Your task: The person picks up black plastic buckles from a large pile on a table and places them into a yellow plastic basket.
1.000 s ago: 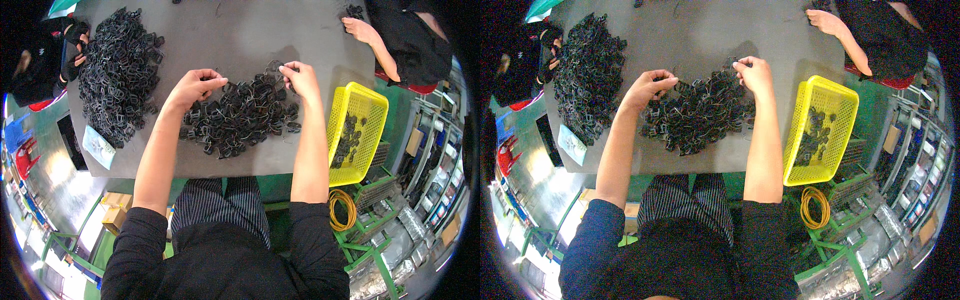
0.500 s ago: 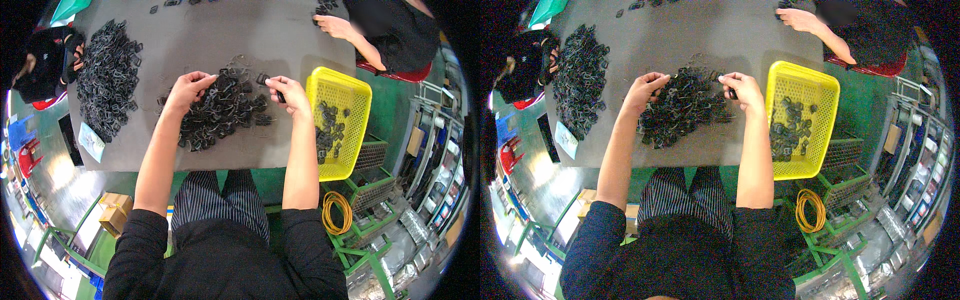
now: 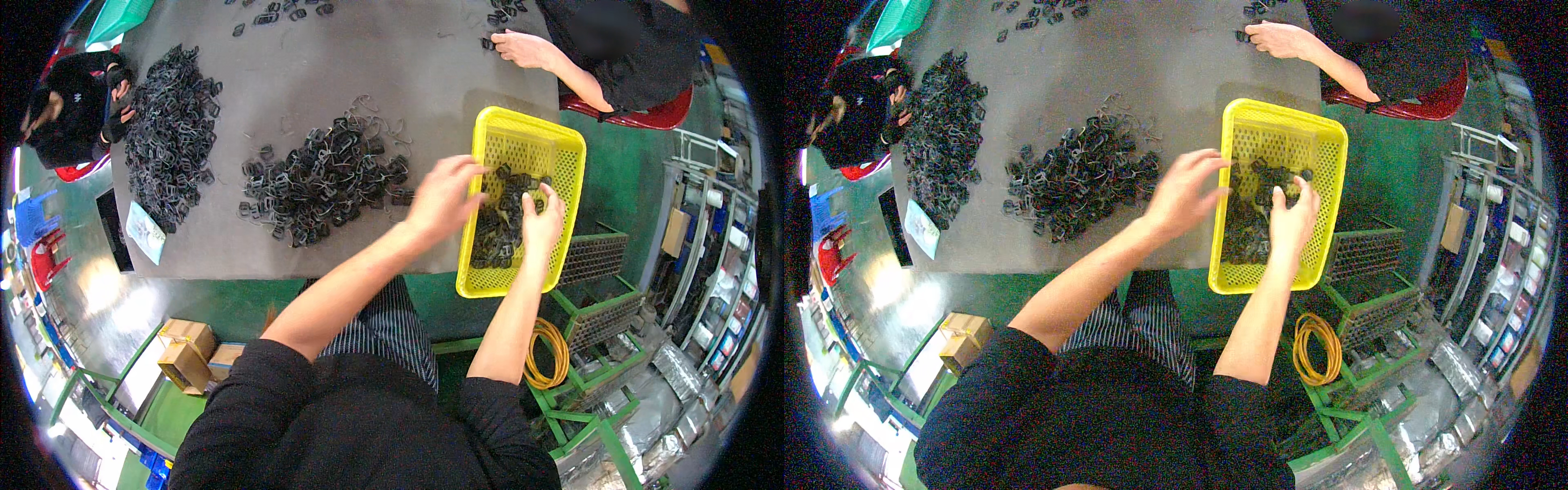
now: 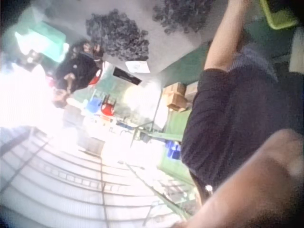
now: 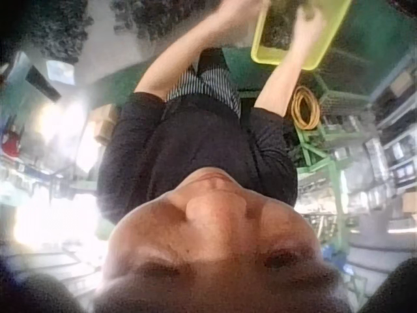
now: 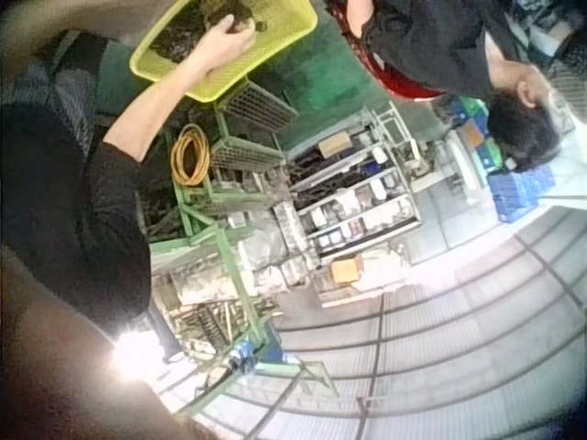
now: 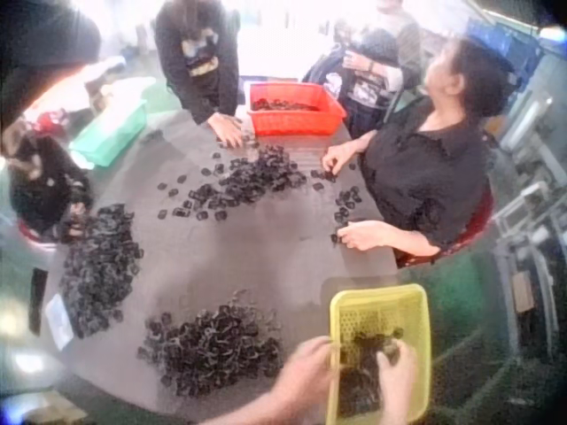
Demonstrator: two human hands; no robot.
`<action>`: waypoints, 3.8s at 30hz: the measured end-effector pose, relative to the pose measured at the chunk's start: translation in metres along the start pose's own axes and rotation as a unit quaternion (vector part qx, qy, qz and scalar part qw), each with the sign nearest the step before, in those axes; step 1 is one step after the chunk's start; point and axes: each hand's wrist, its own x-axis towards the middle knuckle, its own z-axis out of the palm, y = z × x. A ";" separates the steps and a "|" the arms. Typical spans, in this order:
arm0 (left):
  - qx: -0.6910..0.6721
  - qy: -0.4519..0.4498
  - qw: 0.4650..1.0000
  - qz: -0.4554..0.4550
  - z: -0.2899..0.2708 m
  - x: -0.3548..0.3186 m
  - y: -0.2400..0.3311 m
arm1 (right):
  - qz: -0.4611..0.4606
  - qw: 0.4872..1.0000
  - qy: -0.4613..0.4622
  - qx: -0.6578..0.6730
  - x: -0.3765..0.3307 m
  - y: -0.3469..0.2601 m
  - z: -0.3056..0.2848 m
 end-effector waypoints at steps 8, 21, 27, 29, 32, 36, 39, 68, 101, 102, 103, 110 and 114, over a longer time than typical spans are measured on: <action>0.358 -0.025 0.933 0.025 -0.075 -0.063 -0.106 | -0.142 0.967 -0.212 -0.004 -0.086 -0.129 0.100; 0.041 0.123 0.990 -0.053 -0.139 0.013 -0.113 | 0.028 0.901 -0.268 0.340 -0.008 -0.166 0.153; 0.147 0.114 0.982 0.007 -0.149 0.005 -0.116 | 0.108 0.836 -0.306 0.442 -0.023 -0.156 0.126; 0.154 0.110 0.981 0.038 -0.154 0.005 -0.113 | 0.149 0.792 -0.329 0.493 -0.025 -0.159 0.112; -0.106 0.006 0.980 -0.168 -0.163 0.006 -0.097 | -0.011 0.910 -0.230 0.345 -0.029 -0.134 0.128; -0.358 -0.011 0.890 -0.281 -0.176 -0.004 -0.118 | 0.020 0.927 -0.197 0.319 -0.030 -0.121 0.116; -0.380 -0.041 0.873 -0.302 -0.186 -0.007 -0.121 | 0.226 0.785 -0.248 0.521 -0.033 -0.106 0.104; 0.369 -0.034 0.922 -0.111 -0.117 0.040 -0.153 | -0.009 0.988 -0.110 0.106 -0.046 -0.121 0.161; 0.117 -0.037 0.985 -0.122 -0.143 0.065 -0.157 | -0.033 0.945 -0.228 0.235 -0.005 -0.127 0.150; 0.033 -0.041 0.984 -0.173 -0.151 0.066 -0.150 | 0.005 0.920 -0.239 0.311 -0.004 -0.118 0.150; 0.027 -0.032 0.981 -0.192 -0.161 0.065 -0.145 | 0.027 0.912 -0.227 0.340 -0.006 -0.118 0.141; -0.270 -0.098 0.916 -0.282 -0.221 0.049 -0.148 | 0.202 0.583 -0.316 0.721 -0.017 -0.110 0.120; -0.545 0.025 0.803 -0.239 -0.233 0.039 -0.122 | 0.187 0.623 -0.348 0.675 -0.004 -0.146 0.126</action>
